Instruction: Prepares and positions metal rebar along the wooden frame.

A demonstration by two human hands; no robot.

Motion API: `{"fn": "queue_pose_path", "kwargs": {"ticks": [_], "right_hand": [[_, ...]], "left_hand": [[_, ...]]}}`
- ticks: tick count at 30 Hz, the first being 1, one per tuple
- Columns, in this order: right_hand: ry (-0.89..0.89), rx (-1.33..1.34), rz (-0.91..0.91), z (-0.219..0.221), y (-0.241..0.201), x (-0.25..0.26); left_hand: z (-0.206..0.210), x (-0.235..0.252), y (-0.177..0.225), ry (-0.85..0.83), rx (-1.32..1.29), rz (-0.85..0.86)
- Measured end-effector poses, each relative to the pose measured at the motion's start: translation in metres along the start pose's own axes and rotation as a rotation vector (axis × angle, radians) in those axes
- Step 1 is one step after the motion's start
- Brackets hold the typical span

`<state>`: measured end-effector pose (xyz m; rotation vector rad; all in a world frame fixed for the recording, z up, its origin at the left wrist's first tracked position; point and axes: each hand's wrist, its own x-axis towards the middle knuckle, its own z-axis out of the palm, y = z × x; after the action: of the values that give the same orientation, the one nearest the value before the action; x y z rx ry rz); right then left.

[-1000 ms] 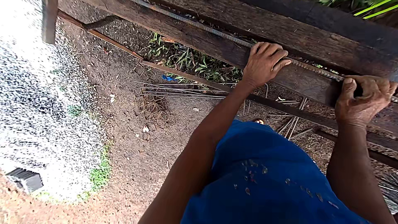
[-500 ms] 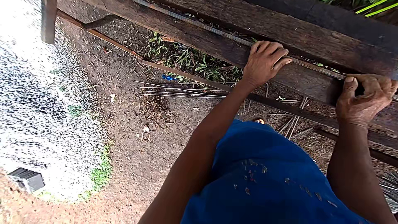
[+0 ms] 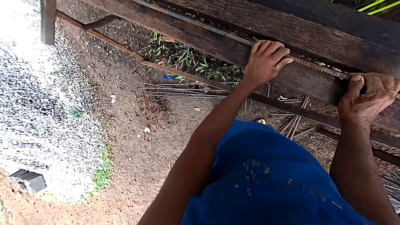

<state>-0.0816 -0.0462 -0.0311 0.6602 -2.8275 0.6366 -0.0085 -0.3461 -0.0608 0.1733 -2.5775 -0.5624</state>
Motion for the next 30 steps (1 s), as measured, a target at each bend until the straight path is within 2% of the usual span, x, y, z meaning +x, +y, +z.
{"fn": "queue_pose_path", "kwargs": {"ticks": [17, 21, 24, 27, 30], "right_hand": [[0.024, 0.005, 0.003, 0.0, -0.002, 0.001], [0.008, 0.01, 0.0, 0.0, -0.014, 0.004], [0.062, -0.001, -0.011, 0.008, -0.023, 0.008], [0.162, 0.022, -0.039, 0.015, -0.008, 0.009], [0.258, 0.28, 0.009, 0.006, 0.004, 0.011]], "left_hand": [[0.002, 0.0, 0.0, 0.007, -0.003, 0.014], [0.001, -0.001, -0.004, 0.014, -0.016, 0.012], [-0.007, -0.005, -0.009, -0.034, -0.015, 0.025], [-0.005, -0.004, -0.008, -0.078, -0.024, 0.04], [0.001, -0.005, -0.013, -0.096, -0.054, 0.067]]}}
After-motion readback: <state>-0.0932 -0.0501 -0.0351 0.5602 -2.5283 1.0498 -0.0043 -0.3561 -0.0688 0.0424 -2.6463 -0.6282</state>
